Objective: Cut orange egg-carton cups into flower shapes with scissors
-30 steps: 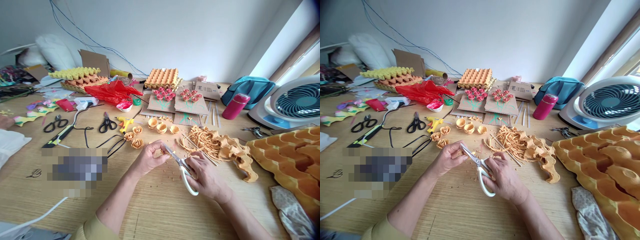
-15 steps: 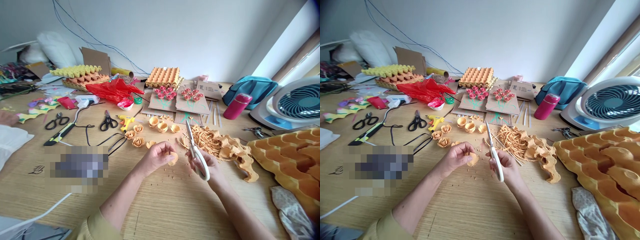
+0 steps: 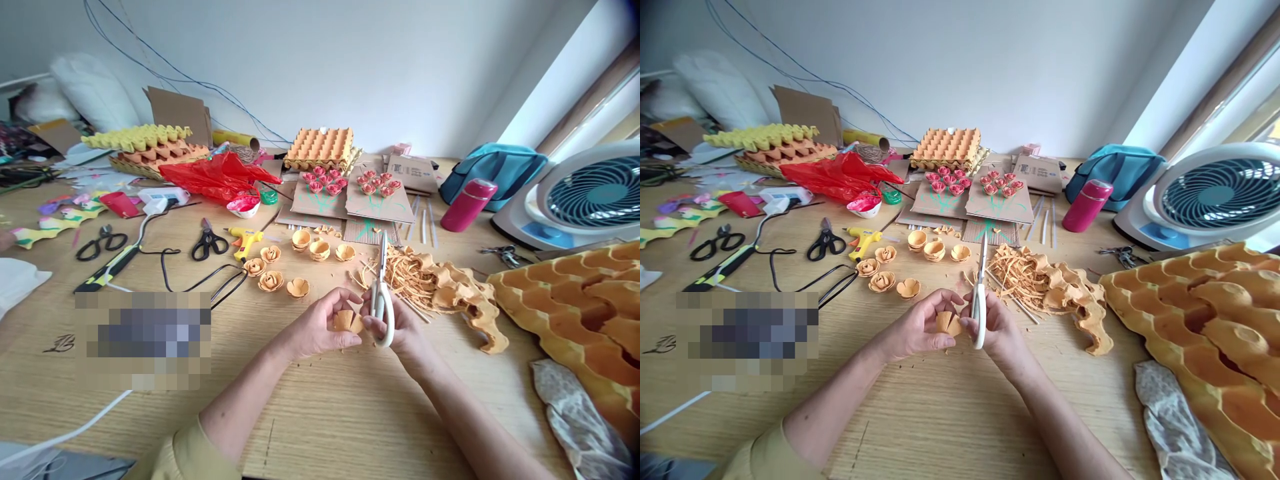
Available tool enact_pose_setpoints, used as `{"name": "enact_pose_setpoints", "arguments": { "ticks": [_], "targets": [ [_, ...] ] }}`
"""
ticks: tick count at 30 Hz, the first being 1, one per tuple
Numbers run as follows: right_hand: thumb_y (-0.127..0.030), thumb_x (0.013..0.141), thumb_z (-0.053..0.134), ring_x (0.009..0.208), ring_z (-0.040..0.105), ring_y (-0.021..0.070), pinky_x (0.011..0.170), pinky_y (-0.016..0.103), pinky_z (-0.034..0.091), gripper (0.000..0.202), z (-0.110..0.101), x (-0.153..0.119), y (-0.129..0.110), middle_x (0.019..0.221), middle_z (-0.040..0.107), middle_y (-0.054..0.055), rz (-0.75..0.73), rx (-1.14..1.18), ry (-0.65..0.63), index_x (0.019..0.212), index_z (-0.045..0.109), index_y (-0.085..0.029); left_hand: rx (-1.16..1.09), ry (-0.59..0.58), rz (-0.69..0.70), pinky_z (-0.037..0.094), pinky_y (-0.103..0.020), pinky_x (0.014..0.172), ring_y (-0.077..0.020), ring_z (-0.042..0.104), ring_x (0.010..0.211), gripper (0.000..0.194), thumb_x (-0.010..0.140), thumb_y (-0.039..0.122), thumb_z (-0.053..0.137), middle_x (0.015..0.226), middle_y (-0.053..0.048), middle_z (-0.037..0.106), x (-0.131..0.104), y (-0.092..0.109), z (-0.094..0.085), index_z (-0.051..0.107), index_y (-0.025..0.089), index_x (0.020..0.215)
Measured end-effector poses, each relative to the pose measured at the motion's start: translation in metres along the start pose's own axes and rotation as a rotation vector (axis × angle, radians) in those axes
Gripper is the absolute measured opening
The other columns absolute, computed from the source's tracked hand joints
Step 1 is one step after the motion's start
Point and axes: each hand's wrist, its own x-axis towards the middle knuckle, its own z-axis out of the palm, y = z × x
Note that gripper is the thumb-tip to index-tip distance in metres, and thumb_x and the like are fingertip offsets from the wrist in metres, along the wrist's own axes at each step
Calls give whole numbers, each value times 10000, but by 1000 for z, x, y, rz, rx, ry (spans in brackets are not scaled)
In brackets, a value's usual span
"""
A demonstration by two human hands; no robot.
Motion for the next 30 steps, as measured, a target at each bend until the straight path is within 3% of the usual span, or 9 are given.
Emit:
{"name": "enact_pose_setpoints", "arguments": {
  "ticks": [5,13,18,21,25,30],
  "targets": [
    [-377,674,875,614,456,113,520,232,364,470,-2,3,2,784,588,-31,-30,57,78,1024,596,-234,-218,31,-26,457,-268,764,-145,595,858,504,697,175,772,960,-12,628,1,0,3,546,219,1145],
    [-406,763,809,691,504,142,583,255,410,393,8,-1,7,838,570,-23,-144,-77,117,1025,562,-248,-492,141,-65,408,-204,671,-81,540,772,520,658,190,828,982,-2,638,3,-1,7,629,229,1137],
    [-378,829,761,810,544,171,710,289,446,342,9,-3,13,883,571,-12,-240,-192,95,1058,536,-258,-521,204,-67,410,-216,700,-111,575,846,484,634,207,854,996,-13,658,4,-6,14,649,222,1072],
    [-385,857,730,801,537,172,699,288,440,305,6,-4,13,882,577,-3,-262,-248,71,1048,533,-251,-515,267,-35,419,-230,747,-116,573,848,513,621,212,861,947,-3,657,5,-6,14,632,213,1080],
    [-452,843,724,700,498,155,595,265,402,301,3,-5,10,816,568,-4,-219,-272,54,964,566,-226,-485,365,36,414,-233,781,-102,543,808,566,625,203,858,878,23,631,5,-3,9,600,211,1129],
    [-554,838,688,549,399,114,507,246,305,378,6,-7,5,630,498,-38,-32,-224,-66,801,573,-195,-431,407,126,407,-234,752,-102,524,763,565,651,232,844,863,27,624,5,-5,4,583,215,1152]
  ]
}}
